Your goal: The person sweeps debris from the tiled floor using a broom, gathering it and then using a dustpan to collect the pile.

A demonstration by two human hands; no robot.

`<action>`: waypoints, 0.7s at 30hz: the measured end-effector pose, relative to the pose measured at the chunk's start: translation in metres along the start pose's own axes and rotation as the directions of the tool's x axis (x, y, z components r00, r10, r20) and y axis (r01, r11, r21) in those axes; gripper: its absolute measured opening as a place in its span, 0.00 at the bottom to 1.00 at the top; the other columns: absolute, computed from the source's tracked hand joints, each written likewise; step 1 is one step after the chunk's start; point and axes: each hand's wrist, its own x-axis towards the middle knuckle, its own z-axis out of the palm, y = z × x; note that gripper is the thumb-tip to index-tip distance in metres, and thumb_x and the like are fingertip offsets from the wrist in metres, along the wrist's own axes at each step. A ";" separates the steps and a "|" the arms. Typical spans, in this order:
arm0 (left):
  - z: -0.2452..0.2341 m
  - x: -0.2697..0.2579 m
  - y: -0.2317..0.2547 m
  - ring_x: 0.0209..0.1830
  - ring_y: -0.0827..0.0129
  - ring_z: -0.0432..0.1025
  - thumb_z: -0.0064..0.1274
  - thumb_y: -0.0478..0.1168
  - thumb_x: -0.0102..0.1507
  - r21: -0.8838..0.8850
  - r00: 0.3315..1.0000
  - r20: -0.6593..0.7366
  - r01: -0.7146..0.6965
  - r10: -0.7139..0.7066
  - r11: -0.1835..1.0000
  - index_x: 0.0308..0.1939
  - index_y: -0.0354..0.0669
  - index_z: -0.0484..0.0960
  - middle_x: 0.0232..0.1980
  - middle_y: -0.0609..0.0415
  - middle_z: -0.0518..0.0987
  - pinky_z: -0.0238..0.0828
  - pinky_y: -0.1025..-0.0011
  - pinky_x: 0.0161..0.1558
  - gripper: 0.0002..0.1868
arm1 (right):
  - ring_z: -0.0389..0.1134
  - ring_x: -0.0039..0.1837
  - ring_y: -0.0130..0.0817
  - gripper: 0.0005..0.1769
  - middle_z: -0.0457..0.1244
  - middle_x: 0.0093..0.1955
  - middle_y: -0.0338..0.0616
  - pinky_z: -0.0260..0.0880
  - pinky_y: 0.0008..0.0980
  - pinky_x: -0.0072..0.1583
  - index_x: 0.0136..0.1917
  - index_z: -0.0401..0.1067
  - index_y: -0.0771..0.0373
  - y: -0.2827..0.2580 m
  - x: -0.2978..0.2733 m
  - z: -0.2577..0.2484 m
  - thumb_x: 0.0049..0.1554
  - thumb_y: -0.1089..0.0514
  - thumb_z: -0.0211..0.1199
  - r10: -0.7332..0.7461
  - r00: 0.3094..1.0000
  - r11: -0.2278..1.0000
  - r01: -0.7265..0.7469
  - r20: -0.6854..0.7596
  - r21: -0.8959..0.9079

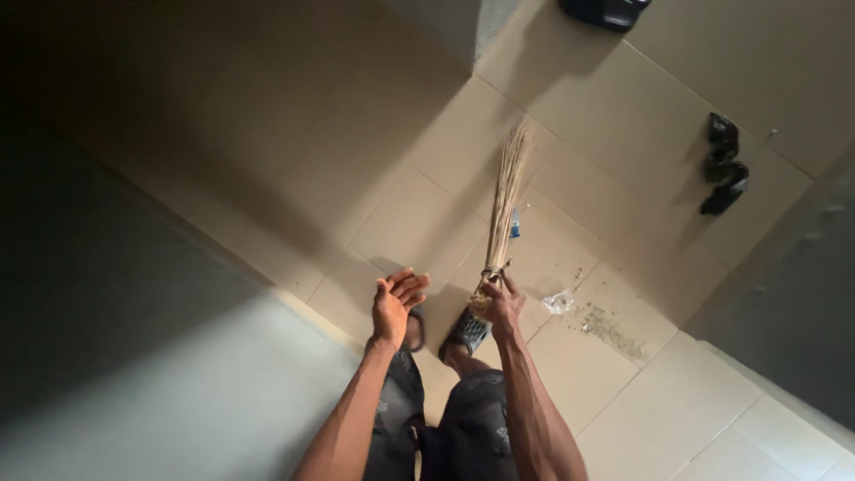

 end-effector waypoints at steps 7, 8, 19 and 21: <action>0.011 0.023 0.026 0.66 0.54 0.74 0.34 0.77 0.63 0.095 0.999 -0.033 0.029 -0.026 0.995 0.67 0.40 0.71 0.63 0.40 0.80 0.67 0.59 0.60 0.48 | 0.72 0.38 0.37 0.33 0.71 0.40 0.50 0.74 0.36 0.40 0.68 0.72 0.67 0.003 -0.043 0.038 0.47 0.68 0.67 -0.011 0.989 0.998 0.019 0.150 -0.056; 0.011 0.032 0.031 0.65 0.54 0.74 0.35 0.77 0.63 0.138 0.999 -0.035 0.024 -0.020 0.990 0.67 0.40 0.71 0.63 0.40 0.79 0.69 0.57 0.60 0.48 | 0.71 0.36 0.37 0.32 0.70 0.39 0.49 0.72 0.37 0.39 0.68 0.73 0.65 0.004 -0.043 0.049 0.48 0.67 0.67 0.073 0.971 0.986 -0.036 0.230 -0.160; 0.006 0.138 0.105 0.65 0.53 0.75 0.34 0.74 0.65 0.215 0.984 0.089 0.129 -0.151 0.968 0.67 0.38 0.72 0.63 0.39 0.80 0.71 0.60 0.59 0.46 | 0.70 0.35 0.43 0.35 0.70 0.37 0.51 0.71 0.43 0.35 0.71 0.71 0.61 0.011 0.045 0.151 0.49 0.66 0.59 0.142 0.986 0.990 -0.140 -0.091 0.022; 0.007 0.148 0.119 0.65 0.53 0.75 0.34 0.74 0.66 0.239 0.979 0.110 0.141 -0.171 0.961 0.67 0.38 0.72 0.63 0.39 0.80 0.70 0.62 0.59 0.46 | 0.72 0.39 0.41 0.39 0.71 0.41 0.51 0.76 0.40 0.39 0.73 0.67 0.61 -0.005 0.023 0.152 0.47 0.67 0.68 0.088 0.984 0.996 -0.086 -0.156 0.021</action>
